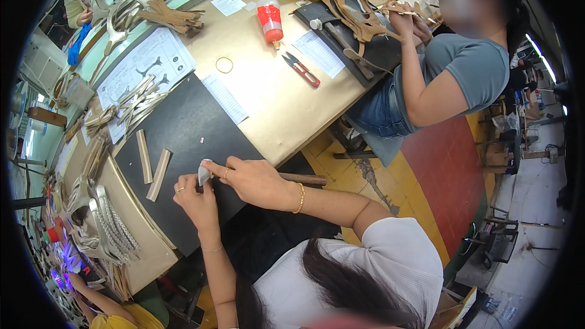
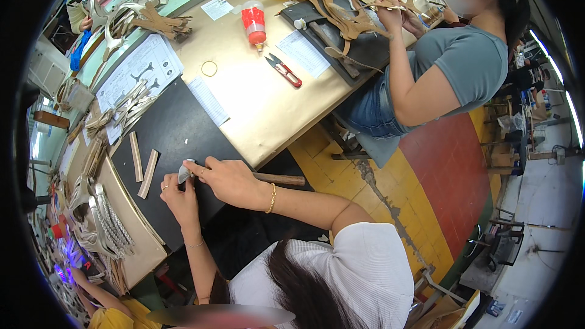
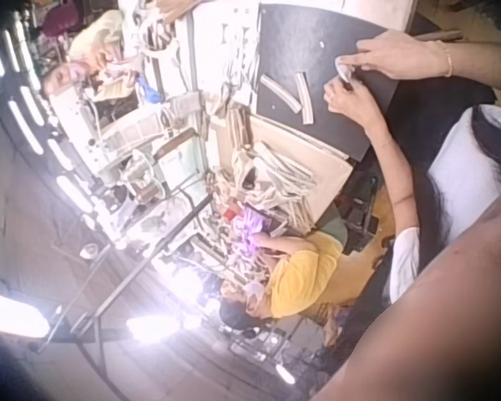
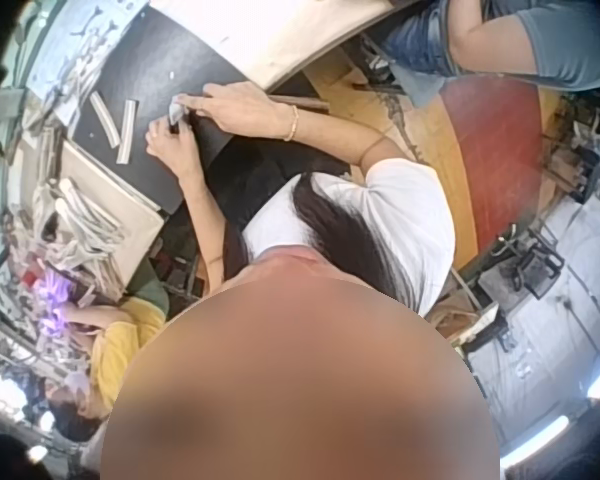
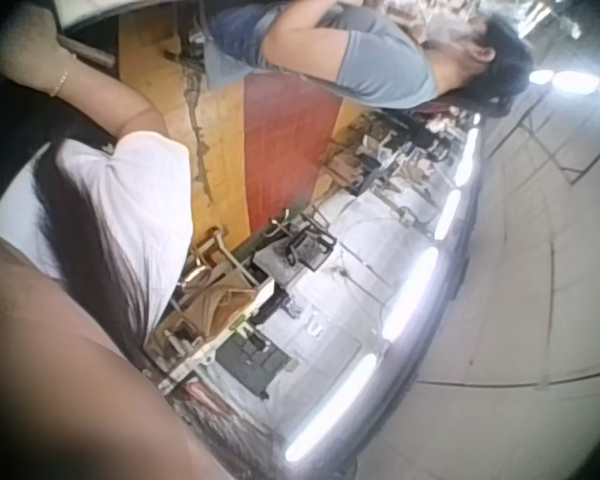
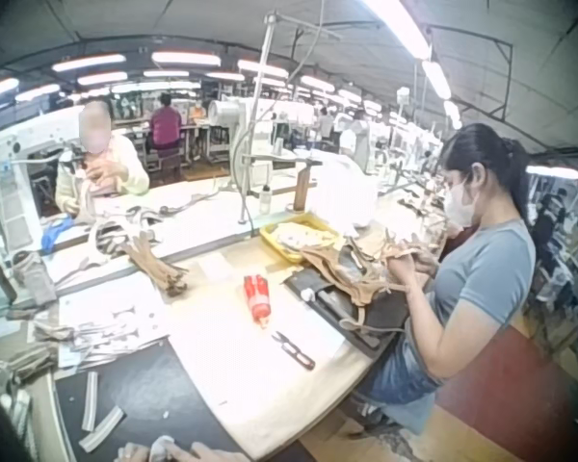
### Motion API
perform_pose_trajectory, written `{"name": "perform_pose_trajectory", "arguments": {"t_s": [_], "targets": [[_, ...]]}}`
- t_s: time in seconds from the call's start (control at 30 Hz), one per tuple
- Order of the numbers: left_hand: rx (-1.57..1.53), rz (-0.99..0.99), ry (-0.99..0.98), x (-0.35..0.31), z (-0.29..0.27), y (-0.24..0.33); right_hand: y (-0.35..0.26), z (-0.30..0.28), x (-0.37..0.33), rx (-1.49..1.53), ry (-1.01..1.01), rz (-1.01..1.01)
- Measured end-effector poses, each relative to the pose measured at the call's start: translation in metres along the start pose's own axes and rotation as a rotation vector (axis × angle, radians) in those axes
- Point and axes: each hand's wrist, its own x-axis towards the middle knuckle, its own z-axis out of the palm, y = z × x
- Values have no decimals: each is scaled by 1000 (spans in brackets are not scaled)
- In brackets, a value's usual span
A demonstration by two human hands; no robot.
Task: The person uses a hammer and a metal shaping tool to repeatedly strike and shape small wooden pieces on a workbench. They handle the pieces one at a time, repositioning them between strikes. Other workers are visible in the background performing similar tasks.
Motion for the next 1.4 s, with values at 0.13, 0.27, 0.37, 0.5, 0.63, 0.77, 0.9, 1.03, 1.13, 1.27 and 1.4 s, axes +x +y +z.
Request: {"name": "perform_pose_trajectory", "arguments": {"t_s": [0.13, 0.27, 0.37, 0.5, 0.63, 0.77, 0.9, 1.03, 1.13, 1.27, 1.4], "targets": [[1, 5, 4, 0, 0, 0, 0, 0, 0, 4, -4, 2], [-8, 8, 6, 0, -1, 1, 0, 0, 0, 7, 3, -3], [2, 5, 4, 0, 0, 1, 0, -1, 1, 0, -23, 12], [1, 3, 7, 0, 0, 1, -1, -1, 1, 3, -32, 17], [-2, -5, -4, 0, 0, 0, 0, -1, 1, 14, -22, 12], [6, -2, -2, 1, 0, 0, 0, 0, 0, 8, -6, 0], [-12, -5, -8, 1, 1, -1, 1, 2, 0, 14, -5, -4], [-10, -1, -9, 0, 1, -2, 1, 2, 0, 20, -11, 5], [-22, -4, -15, 0, 1, -3, 1, 2, 0, 19, -23, 12], [-10, 51, 19, 0, 0, -2, 0, 1, 0, 16, -20, 8], [-2, 51, 24, 0, 0, -2, 0, 1, 0, 8, -19, 8]]}}
